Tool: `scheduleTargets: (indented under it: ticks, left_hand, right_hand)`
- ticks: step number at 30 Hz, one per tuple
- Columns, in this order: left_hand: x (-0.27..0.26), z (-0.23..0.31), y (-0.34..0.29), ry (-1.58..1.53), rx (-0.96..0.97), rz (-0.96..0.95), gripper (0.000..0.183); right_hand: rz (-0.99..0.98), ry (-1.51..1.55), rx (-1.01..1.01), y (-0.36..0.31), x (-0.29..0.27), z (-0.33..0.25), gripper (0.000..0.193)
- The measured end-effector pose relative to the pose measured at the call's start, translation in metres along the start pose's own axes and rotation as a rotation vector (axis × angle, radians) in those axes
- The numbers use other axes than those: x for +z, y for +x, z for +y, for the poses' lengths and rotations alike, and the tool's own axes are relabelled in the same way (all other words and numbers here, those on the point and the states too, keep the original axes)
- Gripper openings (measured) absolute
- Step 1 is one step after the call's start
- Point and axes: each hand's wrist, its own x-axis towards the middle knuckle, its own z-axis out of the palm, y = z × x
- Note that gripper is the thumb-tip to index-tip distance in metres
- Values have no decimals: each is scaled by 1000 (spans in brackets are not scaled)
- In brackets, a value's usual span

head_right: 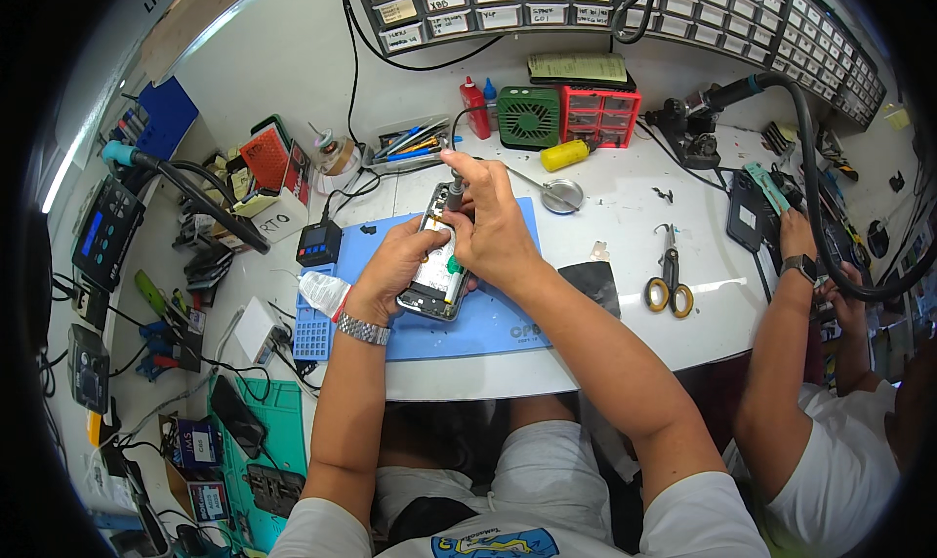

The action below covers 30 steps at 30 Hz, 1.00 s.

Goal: The person disassembles a smartphone, removes the back cover and internal components, and uses a screwdriver to manipulate parts. They then reassemble the phone, securing the back cover and testing the device.

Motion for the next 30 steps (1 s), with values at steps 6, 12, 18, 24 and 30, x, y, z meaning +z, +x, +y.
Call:
scheduleTargets:
  ticks: [6,12,18,24,30]
  left_hand:
    - [-5,0,-2,10,7,13,36]
    - [-5,0,0,-20,16,27,37]
    - [-20,4,2,20,79,196,34]
    - [-31,0,9,-95,113,208,34]
    - [-19,4,6,-18,77,152,33]
  right_hand:
    - [5,-109,13,1,3,-9,85]
    - [119,249,119,-1,8,4,87]
    - [225,204,365,8,-3,-10,94]
    - [-94,-166,521,3,-5,-2,49]
    - [-149,-221,280,4,-12,-6,41]
